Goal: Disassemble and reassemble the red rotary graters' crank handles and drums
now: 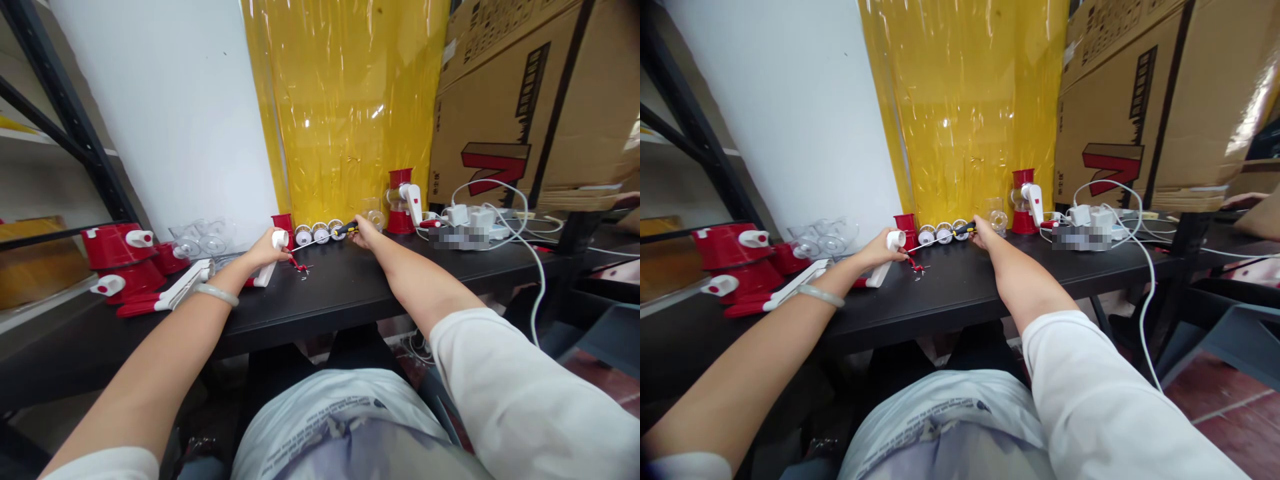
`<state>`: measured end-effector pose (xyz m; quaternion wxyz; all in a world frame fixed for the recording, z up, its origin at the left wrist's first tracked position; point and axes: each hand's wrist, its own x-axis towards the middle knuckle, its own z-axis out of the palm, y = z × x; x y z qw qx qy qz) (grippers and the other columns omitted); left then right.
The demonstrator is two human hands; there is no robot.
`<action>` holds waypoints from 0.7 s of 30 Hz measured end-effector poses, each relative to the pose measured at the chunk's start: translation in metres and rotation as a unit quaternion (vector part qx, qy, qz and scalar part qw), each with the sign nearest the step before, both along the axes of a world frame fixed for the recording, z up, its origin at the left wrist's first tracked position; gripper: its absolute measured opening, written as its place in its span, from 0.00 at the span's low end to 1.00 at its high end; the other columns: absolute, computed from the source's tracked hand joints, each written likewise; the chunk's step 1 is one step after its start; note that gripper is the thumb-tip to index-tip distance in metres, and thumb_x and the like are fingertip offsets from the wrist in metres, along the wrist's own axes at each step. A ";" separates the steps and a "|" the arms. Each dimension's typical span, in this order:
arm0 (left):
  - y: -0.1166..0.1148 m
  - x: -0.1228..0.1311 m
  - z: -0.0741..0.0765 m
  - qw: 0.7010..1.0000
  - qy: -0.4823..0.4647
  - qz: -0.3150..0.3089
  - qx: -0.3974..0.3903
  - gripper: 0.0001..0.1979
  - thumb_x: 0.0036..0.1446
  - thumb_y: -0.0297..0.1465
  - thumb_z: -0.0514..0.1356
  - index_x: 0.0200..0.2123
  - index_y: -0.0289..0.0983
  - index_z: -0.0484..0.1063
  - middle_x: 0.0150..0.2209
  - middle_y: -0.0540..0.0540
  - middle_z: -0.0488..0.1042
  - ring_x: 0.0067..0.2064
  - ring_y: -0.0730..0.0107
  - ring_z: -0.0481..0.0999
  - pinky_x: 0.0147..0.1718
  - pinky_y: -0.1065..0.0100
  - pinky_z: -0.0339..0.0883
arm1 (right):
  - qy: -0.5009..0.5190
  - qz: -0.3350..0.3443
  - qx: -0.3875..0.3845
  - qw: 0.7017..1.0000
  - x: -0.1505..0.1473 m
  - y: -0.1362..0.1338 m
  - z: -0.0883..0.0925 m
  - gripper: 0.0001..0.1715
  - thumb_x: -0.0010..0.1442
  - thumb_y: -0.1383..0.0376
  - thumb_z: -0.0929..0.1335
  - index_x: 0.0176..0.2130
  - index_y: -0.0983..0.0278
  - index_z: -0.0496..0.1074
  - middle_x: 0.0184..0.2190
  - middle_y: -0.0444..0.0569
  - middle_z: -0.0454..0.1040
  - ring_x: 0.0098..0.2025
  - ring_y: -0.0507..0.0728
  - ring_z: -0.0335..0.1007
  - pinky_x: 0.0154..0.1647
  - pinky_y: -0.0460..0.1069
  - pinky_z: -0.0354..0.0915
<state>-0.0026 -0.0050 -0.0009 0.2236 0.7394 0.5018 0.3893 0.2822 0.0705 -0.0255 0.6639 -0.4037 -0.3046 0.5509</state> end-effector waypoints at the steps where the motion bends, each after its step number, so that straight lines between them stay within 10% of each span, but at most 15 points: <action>1: -0.001 0.001 0.000 1.000 0.002 0.000 0.002 0.34 0.40 0.22 0.71 0.51 0.37 0.62 0.31 0.54 0.73 0.34 0.66 0.77 0.32 0.68 0.70 | 0.000 0.002 0.000 1.000 0.000 0.000 0.000 0.11 0.65 0.66 0.63 0.30 0.60 0.57 0.18 0.37 0.57 0.17 0.47 0.50 0.16 0.40 0.54; 21: 0.006 -0.001 -0.005 0.998 0.002 -0.050 -0.028 0.35 0.37 0.23 0.71 0.49 0.38 0.60 0.29 0.55 0.73 0.33 0.63 0.77 0.33 0.64 0.71 | -0.035 -0.050 0.038 0.997 0.003 0.005 -0.001 0.11 0.65 0.68 0.59 0.29 0.60 0.55 0.17 0.37 0.56 0.14 0.47 0.50 0.14 0.40 0.53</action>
